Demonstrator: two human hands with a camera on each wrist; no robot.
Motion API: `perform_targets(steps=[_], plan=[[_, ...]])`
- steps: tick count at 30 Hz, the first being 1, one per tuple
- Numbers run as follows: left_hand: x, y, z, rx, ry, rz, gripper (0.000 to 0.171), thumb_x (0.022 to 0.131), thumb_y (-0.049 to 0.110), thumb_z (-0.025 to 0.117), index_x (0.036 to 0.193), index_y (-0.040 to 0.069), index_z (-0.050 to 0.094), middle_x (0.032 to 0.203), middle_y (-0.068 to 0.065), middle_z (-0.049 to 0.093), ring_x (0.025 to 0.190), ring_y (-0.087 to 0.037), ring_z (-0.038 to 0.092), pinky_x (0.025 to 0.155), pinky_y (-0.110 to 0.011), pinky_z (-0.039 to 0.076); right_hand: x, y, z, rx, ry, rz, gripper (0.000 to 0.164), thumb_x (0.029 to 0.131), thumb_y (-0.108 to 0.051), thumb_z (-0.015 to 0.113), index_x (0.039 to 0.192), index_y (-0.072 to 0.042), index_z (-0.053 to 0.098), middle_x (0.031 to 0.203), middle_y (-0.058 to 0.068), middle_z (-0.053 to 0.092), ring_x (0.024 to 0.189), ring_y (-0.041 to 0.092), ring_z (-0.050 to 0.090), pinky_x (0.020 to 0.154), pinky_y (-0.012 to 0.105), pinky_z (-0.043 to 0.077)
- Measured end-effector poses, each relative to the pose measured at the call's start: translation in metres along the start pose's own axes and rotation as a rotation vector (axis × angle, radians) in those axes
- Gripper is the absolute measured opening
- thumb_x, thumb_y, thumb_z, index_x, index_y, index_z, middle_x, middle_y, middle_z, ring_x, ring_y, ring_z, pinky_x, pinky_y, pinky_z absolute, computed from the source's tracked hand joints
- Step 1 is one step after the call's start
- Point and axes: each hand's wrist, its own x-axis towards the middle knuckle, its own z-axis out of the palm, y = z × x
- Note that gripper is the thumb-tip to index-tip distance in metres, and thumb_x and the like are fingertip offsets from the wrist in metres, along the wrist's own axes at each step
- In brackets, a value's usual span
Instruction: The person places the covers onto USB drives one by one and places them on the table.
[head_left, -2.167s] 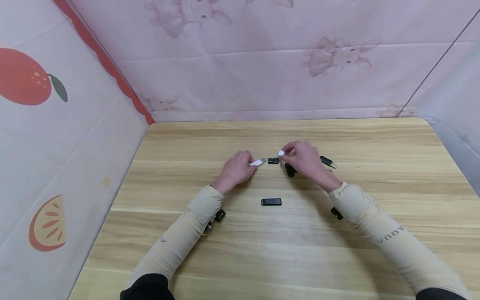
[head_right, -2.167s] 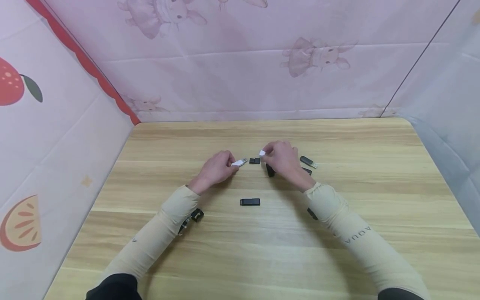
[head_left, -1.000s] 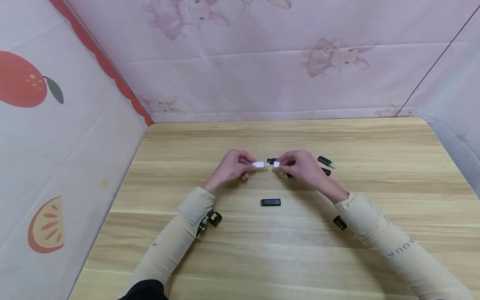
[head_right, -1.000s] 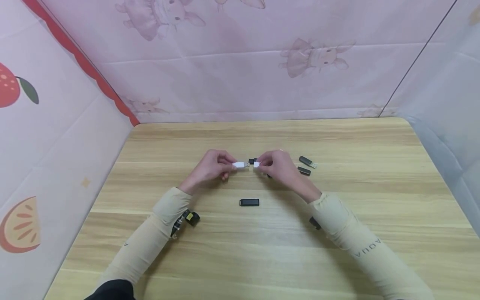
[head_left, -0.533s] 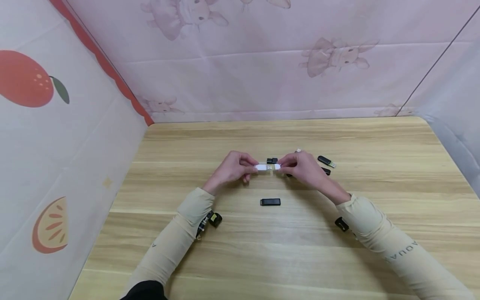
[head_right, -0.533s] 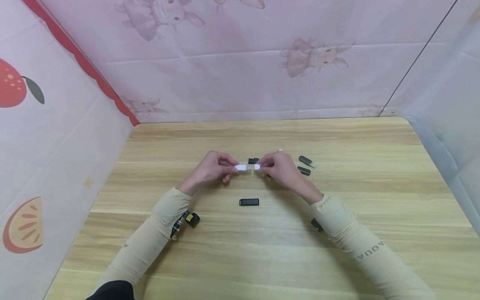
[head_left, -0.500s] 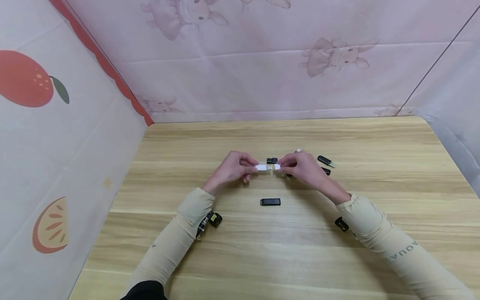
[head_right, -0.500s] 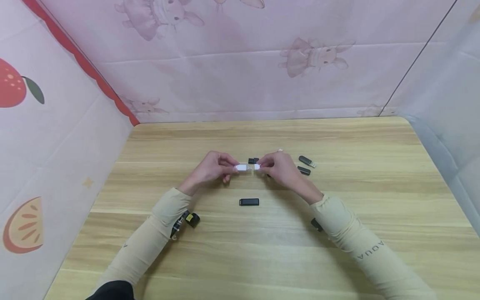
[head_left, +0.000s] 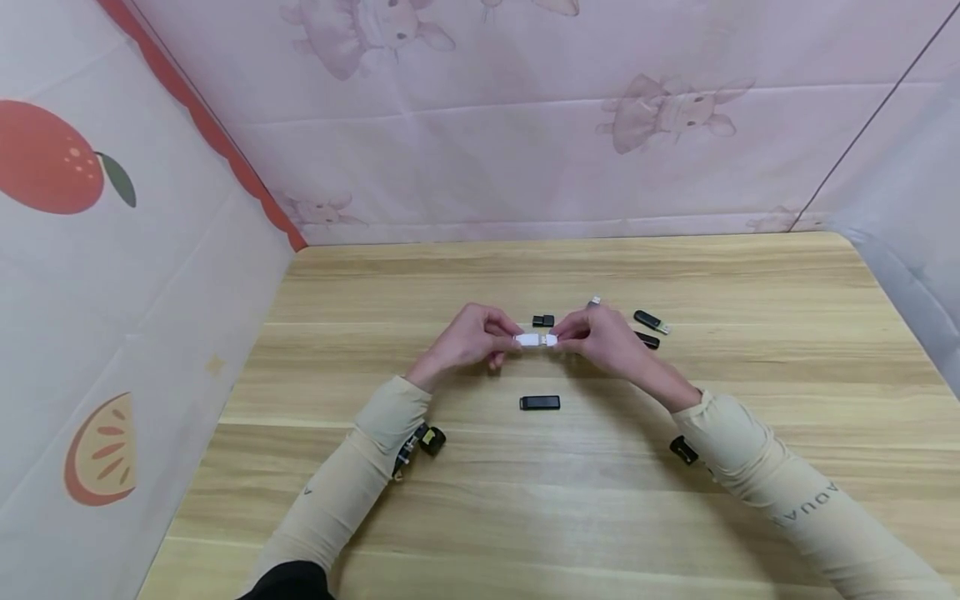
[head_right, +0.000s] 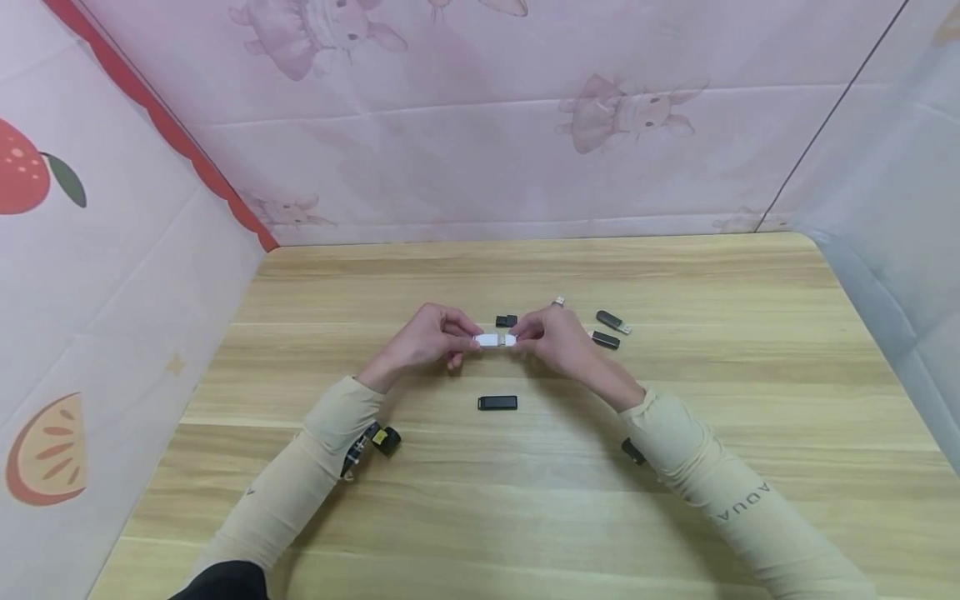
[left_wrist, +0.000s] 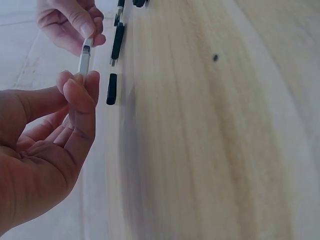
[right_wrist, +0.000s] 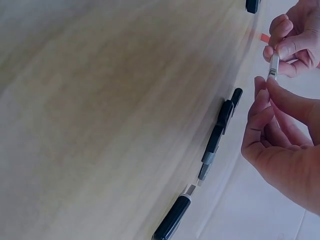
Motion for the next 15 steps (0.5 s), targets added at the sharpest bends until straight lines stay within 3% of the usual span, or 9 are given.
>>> perform_targets(steps=[15], plan=[[-0.0092,0.0016,0.0026,0.013,-0.035,0.024,0.018,0.094,-0.002,0.074,0.112,-0.002,0.074,0.095,-0.031,0.075,0.053,-0.012,0.06,0.052,-0.025,0.053,-0.0071,-0.0018,0.0041,0.027,-0.027,-0.001,0.02,0.091,-0.004,0.08,0.111,-0.006,0.079,0.103,0.013,0.082,0.092,0.023,0.075,0.079,0.029,0.057]])
